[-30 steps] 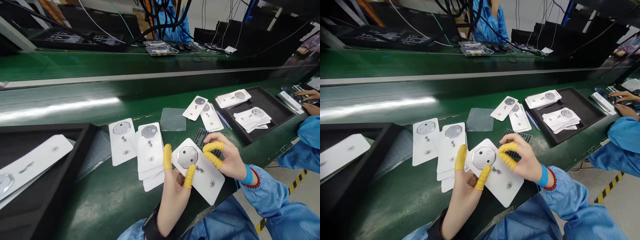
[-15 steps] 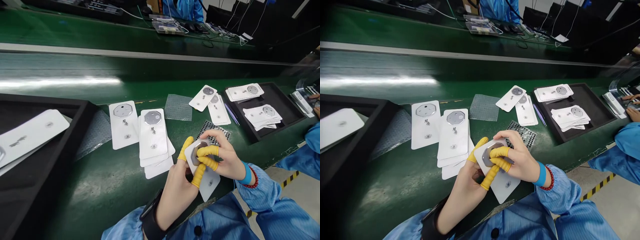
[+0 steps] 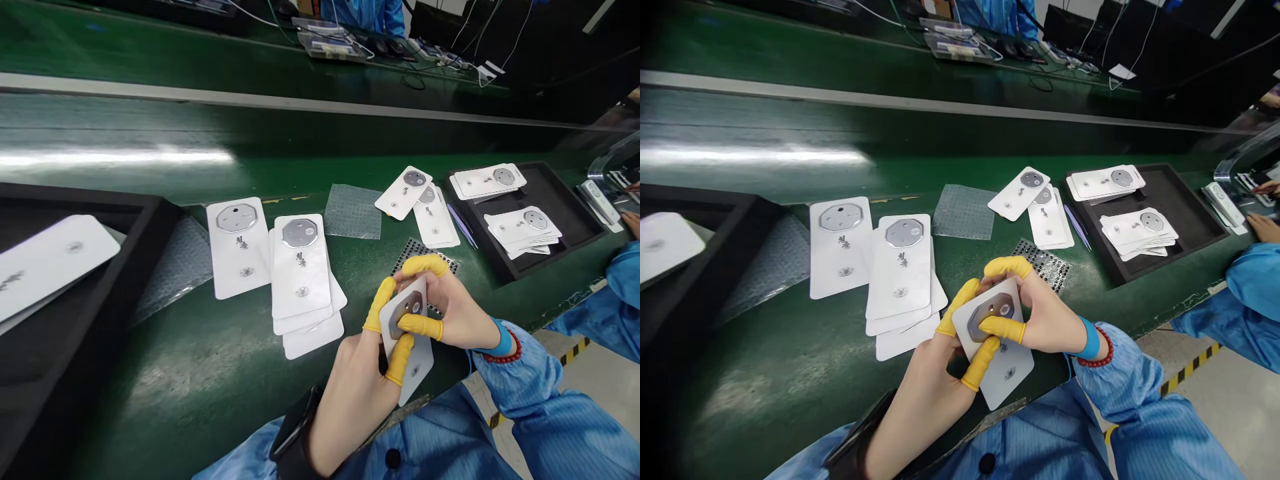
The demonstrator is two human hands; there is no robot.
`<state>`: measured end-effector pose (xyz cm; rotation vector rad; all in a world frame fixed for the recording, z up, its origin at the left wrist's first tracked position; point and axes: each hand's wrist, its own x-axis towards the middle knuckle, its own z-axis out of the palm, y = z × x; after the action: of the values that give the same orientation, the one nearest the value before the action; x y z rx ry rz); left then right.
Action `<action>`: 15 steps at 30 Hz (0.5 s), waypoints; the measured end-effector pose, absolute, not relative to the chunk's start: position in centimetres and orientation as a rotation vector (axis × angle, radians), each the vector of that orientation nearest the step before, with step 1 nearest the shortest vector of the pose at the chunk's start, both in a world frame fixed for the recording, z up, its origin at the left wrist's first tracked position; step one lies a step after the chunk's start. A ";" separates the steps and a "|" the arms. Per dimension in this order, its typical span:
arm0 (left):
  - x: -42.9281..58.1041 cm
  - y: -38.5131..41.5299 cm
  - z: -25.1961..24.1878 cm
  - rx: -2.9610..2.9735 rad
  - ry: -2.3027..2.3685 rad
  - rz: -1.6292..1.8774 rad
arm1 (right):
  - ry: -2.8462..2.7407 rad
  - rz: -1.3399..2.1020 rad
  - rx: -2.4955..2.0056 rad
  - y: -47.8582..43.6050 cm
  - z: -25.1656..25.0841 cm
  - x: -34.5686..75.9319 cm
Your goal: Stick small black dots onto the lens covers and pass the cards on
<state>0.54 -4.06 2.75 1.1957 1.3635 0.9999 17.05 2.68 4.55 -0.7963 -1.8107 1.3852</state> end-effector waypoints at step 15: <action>0.1 -4.6 2.9 1.056 1.268 0.997 | -1.769 1.466 -0.973 2.2 6.4 16.5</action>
<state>0.07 -4.60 2.94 1.0562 1.2683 0.9974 16.46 2.23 6.41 -0.9727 -1.7693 1.4661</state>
